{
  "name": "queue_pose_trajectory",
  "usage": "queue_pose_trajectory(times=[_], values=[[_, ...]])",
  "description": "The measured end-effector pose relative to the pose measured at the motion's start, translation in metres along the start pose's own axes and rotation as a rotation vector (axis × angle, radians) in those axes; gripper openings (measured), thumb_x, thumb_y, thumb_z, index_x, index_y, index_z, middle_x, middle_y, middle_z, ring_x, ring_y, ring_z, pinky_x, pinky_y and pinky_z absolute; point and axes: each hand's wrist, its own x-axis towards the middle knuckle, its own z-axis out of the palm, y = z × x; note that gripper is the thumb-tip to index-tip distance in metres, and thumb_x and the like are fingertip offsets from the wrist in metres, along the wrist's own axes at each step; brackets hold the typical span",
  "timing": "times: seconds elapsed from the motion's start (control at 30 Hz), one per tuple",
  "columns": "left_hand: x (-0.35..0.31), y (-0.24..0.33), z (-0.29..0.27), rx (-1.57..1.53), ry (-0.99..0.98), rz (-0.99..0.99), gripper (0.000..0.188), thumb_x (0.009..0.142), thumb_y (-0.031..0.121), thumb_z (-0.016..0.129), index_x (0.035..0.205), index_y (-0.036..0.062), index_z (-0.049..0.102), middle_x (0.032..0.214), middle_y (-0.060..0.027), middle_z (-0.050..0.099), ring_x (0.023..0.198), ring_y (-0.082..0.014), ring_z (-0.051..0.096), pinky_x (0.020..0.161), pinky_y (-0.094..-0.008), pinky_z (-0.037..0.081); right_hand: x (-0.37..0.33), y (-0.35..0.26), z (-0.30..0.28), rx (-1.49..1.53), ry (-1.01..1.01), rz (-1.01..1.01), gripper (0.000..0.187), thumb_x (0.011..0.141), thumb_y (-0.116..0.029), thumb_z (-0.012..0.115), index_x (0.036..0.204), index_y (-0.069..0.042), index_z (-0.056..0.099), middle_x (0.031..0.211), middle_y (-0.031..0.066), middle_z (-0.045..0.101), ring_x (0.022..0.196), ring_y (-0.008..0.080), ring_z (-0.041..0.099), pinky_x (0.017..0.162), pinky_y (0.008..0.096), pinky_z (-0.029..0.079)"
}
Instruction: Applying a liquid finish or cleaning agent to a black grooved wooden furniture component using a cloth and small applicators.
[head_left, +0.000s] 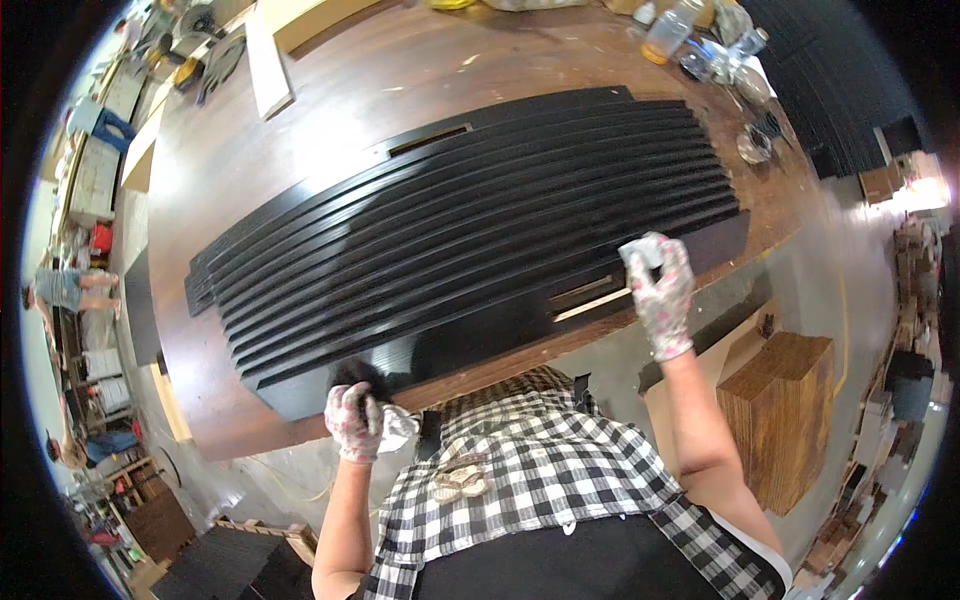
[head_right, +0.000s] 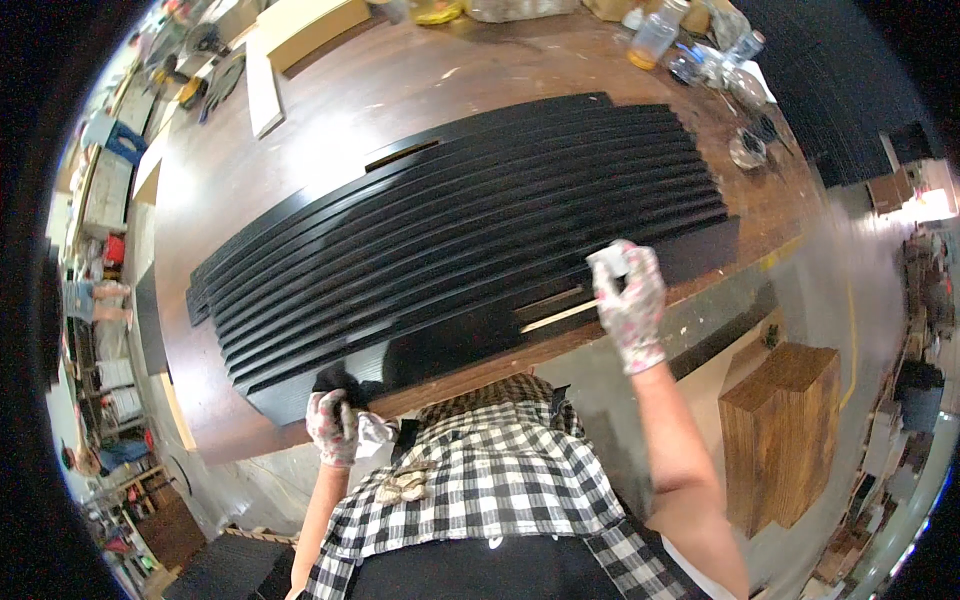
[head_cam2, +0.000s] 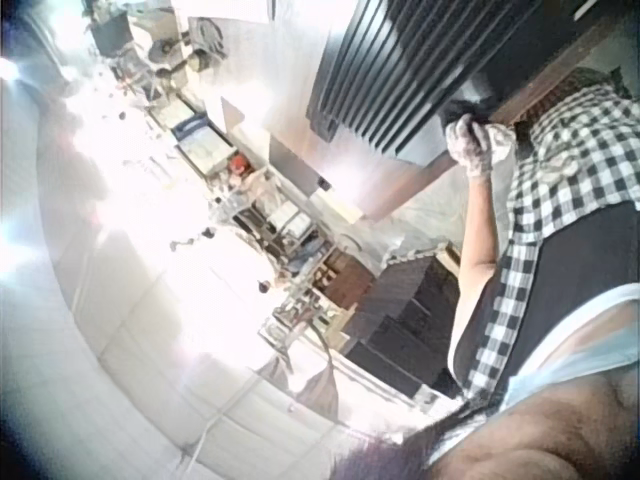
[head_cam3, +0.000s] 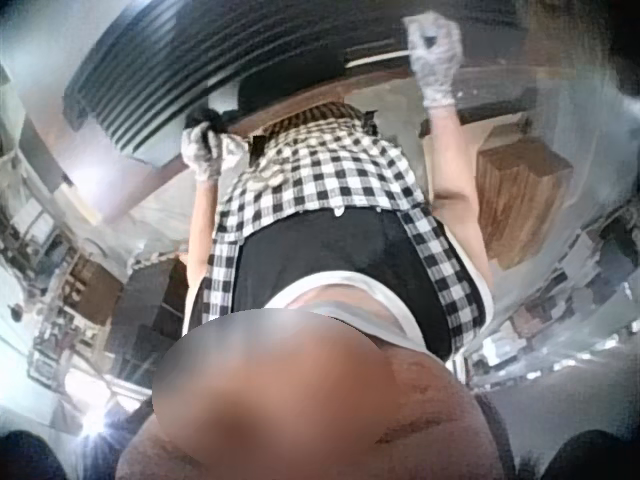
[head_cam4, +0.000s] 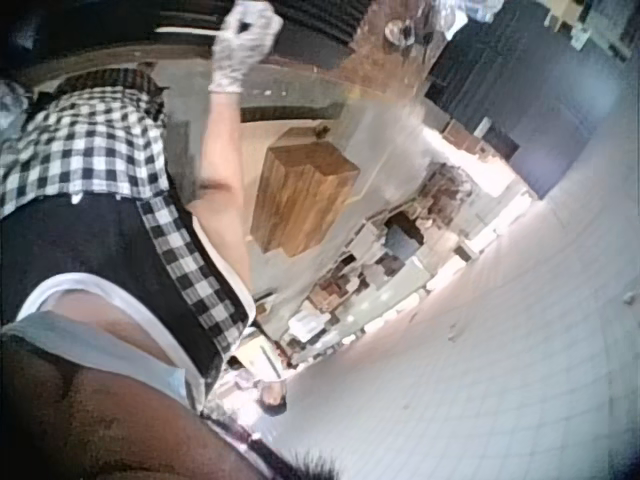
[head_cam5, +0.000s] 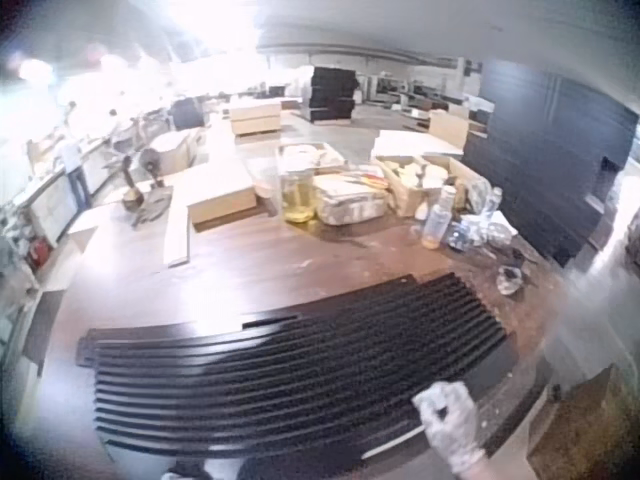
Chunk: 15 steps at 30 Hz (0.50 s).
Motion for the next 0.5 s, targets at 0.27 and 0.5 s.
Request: queue_pose_trajectory(times=[0.27, 0.5], values=[[0.016, 0.025, -0.004, -0.169, -0.053, 0.082, 0.024, 0.071, 0.008, 0.066, 0.095, 0.0086, 0.063, 0.084, -0.0101, 0.060, 0.079, -0.0295, 0.059, 0.069, -0.0398, 0.047, -0.059, -0.158, 0.095, 0.244, -0.265, -0.360, 0.034, 0.074, -0.011, 0.072, 0.104, -0.002, 0.060, 0.091, 0.0135, 0.059, 0.080, 0.0294, 0.061, 0.069, 0.0380, 0.051], [0.001, 0.017, 0.008, -0.379, -0.531, -0.063, 0.036, 0.075, 0.027, 0.068, 0.104, 0.0067, 0.065, 0.101, -0.0108, 0.064, 0.093, -0.0315, 0.061, 0.081, -0.0397, 0.048, -0.085, -0.262, 0.162, 0.431, -0.441, -0.591, 0.037, 0.073, -0.016, 0.071, 0.105, -0.002, 0.057, 0.088, 0.0135, 0.056, 0.080, 0.0312, 0.058, 0.069, 0.0401, 0.049]])
